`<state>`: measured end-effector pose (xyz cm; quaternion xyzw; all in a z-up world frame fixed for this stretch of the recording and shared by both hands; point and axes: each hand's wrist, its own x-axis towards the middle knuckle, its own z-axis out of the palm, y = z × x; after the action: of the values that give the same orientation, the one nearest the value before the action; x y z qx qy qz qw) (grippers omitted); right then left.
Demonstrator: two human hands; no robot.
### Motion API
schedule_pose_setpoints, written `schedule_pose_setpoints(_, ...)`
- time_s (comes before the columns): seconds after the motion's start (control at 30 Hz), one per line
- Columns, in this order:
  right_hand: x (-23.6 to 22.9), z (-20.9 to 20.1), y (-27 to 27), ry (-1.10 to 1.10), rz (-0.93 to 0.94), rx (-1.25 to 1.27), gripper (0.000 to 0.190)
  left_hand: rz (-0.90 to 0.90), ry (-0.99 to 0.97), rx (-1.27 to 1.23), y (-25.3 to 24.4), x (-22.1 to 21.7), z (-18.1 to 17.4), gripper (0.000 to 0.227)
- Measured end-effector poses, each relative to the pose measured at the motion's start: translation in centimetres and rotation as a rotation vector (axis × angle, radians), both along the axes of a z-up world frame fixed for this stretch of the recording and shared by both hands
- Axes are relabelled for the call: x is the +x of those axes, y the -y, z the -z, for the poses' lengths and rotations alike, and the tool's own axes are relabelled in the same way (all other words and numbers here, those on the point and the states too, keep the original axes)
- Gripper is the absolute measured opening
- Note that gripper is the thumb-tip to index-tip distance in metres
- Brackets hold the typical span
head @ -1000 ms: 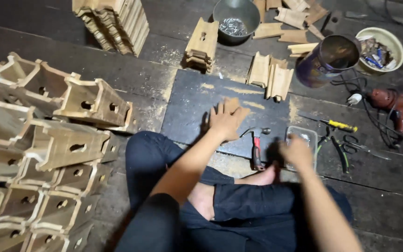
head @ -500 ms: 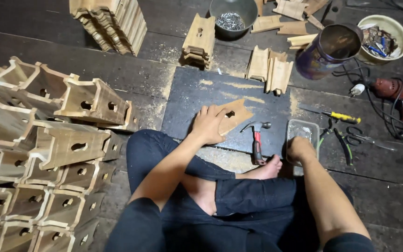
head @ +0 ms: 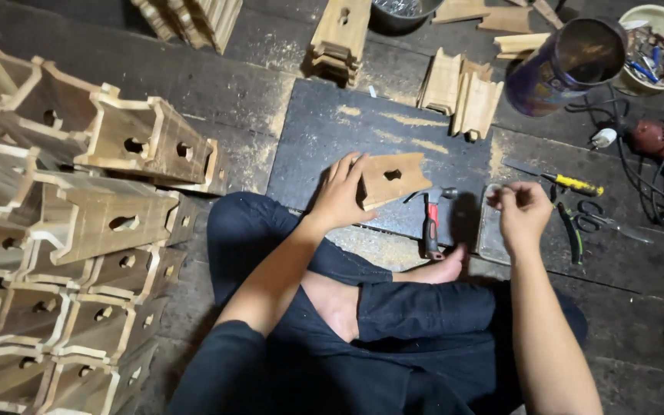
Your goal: Assembling small wooden boxes or birdhouses using a hammer and nails while sitting on the floor.
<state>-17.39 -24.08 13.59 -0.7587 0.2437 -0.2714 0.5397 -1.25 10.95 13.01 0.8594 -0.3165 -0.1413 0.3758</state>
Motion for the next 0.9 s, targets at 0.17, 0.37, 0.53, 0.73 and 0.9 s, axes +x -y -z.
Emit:
schedule_pose_setpoints(0.17, 4.8, -3.7, -10.3, 0.07, -0.239, -0.028, 0.005, -0.039, -0.069, -0.092, 0.7, 1.1, 2.5, 0.138)
schedule_pose_setpoints(0.37, 7.5, -1.1, -15.1, 0.054, -0.532, -0.334, 0.002, -0.016, -0.152, -0.122, 1.1, 2.4, 4.1, 0.146)
schedule_pose_setpoints(0.53, 8.0, 0.0, -14.6, 0.047, -0.538, -0.456, 0.004, -0.025, -0.2, -0.137, 1.5, 2.6, 6.1, 0.141)
schedule_pose_setpoints(0.73, 8.1, 0.3, -14.6, 0.078, -0.532, -0.529, 0.006, -0.043, -0.153, -0.124, 1.7, 2.6, 5.6, 0.131)
schedule_pose_setpoints(0.9, 8.3, -0.3, -15.2, 0.089, -0.544, -0.577, 0.008, -0.048, -0.189, -0.126, 1.5, 2.5, 5.0, 0.132)
